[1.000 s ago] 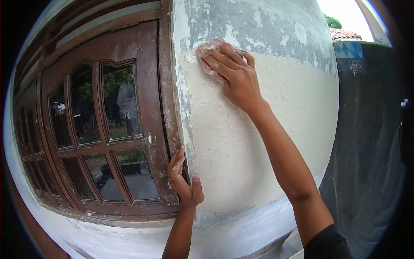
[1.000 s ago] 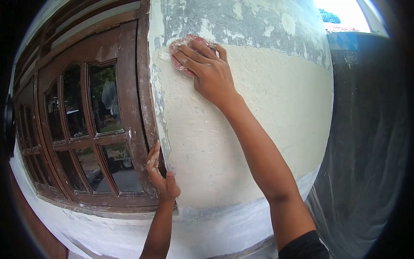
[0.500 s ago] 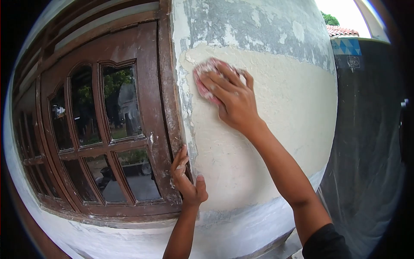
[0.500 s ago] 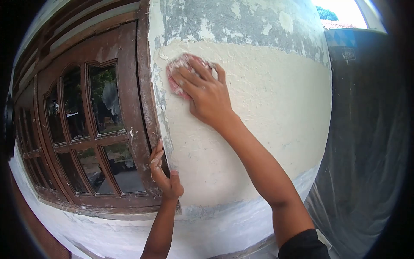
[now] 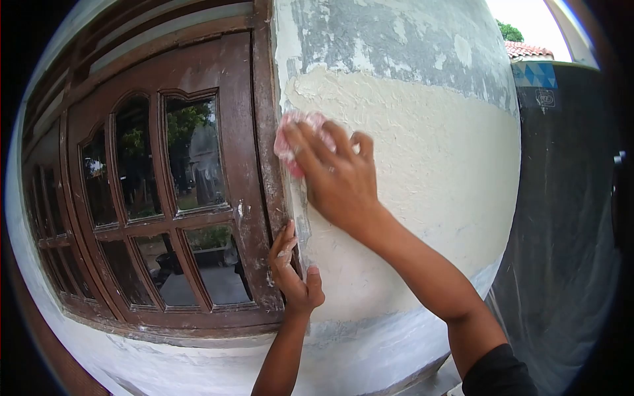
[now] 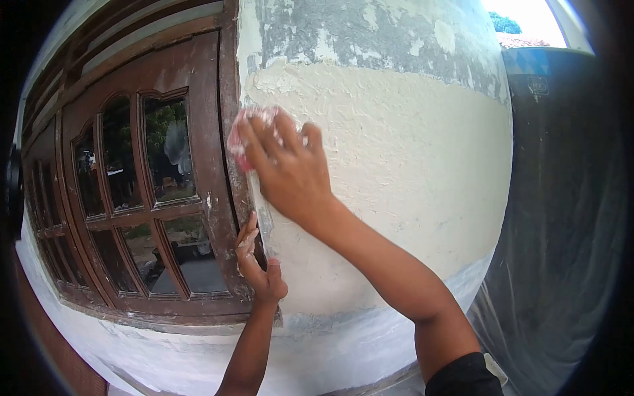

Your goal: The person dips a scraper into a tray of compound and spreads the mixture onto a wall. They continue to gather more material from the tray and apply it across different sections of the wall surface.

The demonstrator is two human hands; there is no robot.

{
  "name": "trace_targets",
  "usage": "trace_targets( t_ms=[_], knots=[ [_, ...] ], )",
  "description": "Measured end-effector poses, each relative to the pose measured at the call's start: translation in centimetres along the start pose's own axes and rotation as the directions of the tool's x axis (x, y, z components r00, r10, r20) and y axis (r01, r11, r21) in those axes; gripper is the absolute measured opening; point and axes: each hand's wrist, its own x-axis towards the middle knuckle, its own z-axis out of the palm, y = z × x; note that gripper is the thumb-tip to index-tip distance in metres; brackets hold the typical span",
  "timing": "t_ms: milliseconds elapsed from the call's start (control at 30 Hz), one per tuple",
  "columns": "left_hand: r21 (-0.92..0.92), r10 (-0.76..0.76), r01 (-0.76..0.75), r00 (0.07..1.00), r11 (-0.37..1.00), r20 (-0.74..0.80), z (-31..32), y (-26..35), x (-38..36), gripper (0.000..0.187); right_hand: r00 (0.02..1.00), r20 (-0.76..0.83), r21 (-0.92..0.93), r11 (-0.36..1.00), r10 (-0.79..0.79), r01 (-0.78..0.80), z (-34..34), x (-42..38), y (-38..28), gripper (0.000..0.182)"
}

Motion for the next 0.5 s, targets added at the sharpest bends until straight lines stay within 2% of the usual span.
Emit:
trace_targets(
  t_ms=[33, 100, 167, 233, 267, 400, 467, 500],
  knots=[
    [-0.011, 0.005, -0.005, 1.000, 1.000, -0.010, 0.1, 0.0, 0.0, 0.051, 1.000, -0.001, 0.000, 1.000, 0.002, -0.002, 0.2, 1.0, 0.8, 0.057],
    [-0.019, 0.011, -0.011, 1.000, 1.000, -0.011, 0.0, 0.0, 0.2, 0.050, 0.991, -0.135, -0.138, 0.990, -0.001, -0.018, 0.5, 3.7, 2.9, 0.053],
    [-0.024, 0.006, -0.006, 1.000, 1.000, -0.007, 0.1, 0.1, 0.1, 0.049, 0.997, -0.065, -0.162, 0.986, 0.033, -0.043, 1.1, 3.9, 3.3, 0.053],
    [-0.013, 0.015, -0.016, 0.998, 1.000, -0.068, 0.4, 0.2, 0.3, 0.048, 0.999, -0.036, -0.081, 0.997, 0.008, -0.011, 2.0, 3.2, 3.0, 0.053],
    [-0.016, 0.012, -0.013, 0.998, 1.000, -0.066, 0.3, 0.3, 0.2, 0.048, 0.999, 0.023, -0.063, 0.998, -0.029, 0.031, 1.4, 1.7, 2.4, 0.054],
    [0.008, 0.000, 0.000, 1.000, 1.000, -0.030, 0.0, 0.2, 0.1, 0.049, 0.997, 0.051, 0.035, 0.997, -0.065, 0.063, 0.1, -0.3, 1.5, 0.057],
    [-0.004, -0.014, 0.014, 1.000, 1.000, 0.000, 0.1, 0.2, 0.1, 0.050, 0.994, -0.110, -0.003, 1.000, -0.004, 0.003, 0.5, 2.2, 3.8, 0.056],
    [-0.041, -0.006, 0.004, 0.998, 0.999, -0.057, 0.5, 0.2, 0.3, 0.048, 0.989, -0.147, 0.034, 0.999, 0.007, -0.002, 1.2, 3.5, 5.2, 0.059]
  ],
)
